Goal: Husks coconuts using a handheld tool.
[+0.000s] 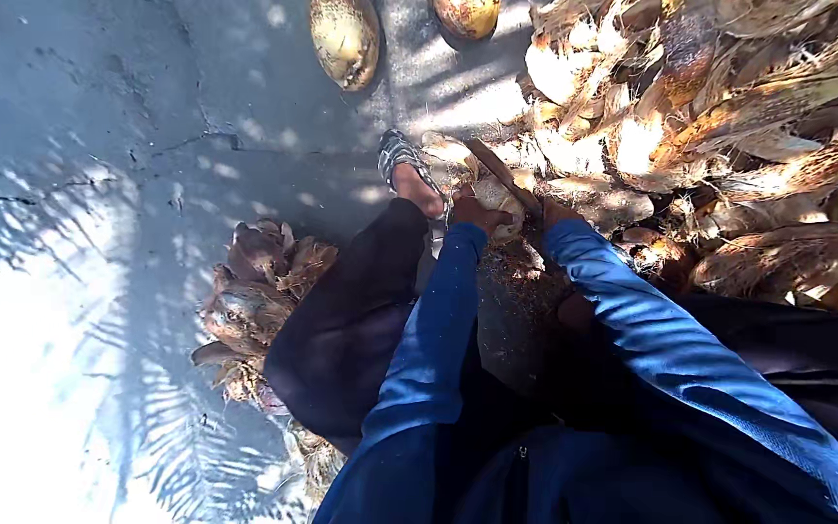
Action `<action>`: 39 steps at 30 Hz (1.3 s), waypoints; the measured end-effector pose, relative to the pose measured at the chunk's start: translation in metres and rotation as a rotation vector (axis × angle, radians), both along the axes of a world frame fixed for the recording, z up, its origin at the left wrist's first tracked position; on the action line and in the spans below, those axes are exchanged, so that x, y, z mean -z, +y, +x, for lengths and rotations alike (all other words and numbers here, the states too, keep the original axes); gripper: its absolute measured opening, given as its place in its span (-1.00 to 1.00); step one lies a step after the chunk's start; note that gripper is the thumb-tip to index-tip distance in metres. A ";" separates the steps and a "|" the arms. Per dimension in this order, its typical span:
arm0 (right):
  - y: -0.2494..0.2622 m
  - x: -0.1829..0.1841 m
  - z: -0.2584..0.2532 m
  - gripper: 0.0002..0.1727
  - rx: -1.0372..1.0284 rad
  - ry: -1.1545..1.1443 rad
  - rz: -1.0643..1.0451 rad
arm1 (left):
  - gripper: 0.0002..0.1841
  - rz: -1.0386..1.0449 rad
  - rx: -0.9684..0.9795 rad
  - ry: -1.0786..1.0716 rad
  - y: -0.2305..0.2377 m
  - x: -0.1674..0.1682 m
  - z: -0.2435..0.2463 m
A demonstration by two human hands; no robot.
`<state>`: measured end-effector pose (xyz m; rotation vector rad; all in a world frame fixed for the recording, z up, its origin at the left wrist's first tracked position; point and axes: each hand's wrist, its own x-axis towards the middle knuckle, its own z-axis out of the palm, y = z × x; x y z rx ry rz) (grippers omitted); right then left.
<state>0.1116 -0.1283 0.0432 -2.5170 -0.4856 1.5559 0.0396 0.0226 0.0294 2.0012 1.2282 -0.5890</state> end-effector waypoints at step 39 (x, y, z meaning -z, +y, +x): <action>-0.077 -0.028 -0.057 -0.20 -0.111 0.036 -0.093 | 0.36 0.269 0.312 0.117 -0.045 -0.002 -0.010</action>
